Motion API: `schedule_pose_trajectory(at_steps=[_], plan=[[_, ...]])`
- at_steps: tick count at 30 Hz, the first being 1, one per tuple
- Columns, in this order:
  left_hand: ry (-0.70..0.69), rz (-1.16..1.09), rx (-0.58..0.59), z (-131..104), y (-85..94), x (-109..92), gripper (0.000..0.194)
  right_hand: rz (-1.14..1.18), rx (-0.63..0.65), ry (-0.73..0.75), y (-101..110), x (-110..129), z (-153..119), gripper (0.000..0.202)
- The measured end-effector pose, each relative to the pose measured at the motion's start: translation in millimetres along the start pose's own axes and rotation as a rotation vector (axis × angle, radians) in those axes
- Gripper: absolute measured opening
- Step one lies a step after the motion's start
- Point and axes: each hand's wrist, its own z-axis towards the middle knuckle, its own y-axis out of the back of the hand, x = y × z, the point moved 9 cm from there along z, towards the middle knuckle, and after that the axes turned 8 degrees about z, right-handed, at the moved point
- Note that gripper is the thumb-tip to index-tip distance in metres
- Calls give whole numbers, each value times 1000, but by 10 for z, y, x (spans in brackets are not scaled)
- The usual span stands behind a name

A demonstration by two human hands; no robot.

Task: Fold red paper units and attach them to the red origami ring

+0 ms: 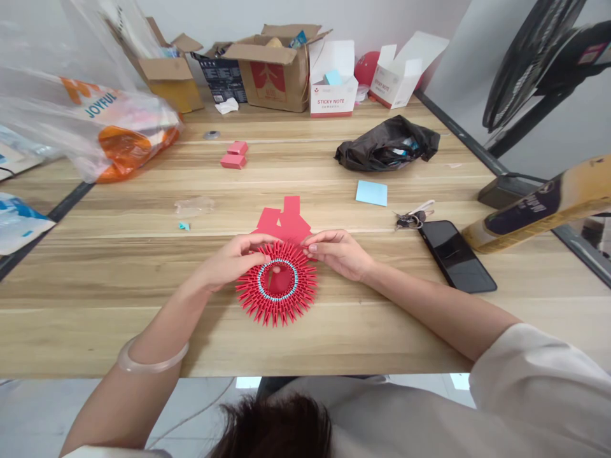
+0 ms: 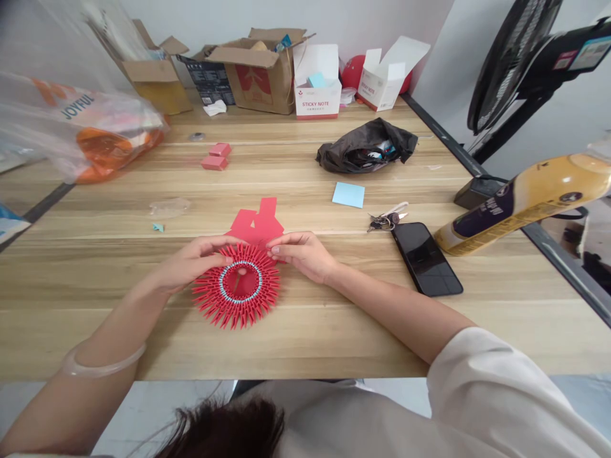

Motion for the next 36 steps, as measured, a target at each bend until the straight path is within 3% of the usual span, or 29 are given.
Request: schedule_pose_trajectory(at_steps=[6, 12, 16, 28, 36], plan=[[34, -75, 24, -9, 16, 61, 38, 12, -18, -24, 15, -18, -6, 13], [38, -142, -8, 2, 70, 98, 27, 35, -51, -53, 38, -41, -10, 12], [-4, -109, 13, 5, 46, 67, 28, 3, -73, -50, 66, -34, -12, 13], [-44, -15, -77, 10, 129, 62, 29, -47, -90, -53, 66, -19, -18, 13], [-56, 19, -21, 10, 66, 30, 32, -43, -86, -38, 48, -7, -12, 12]])
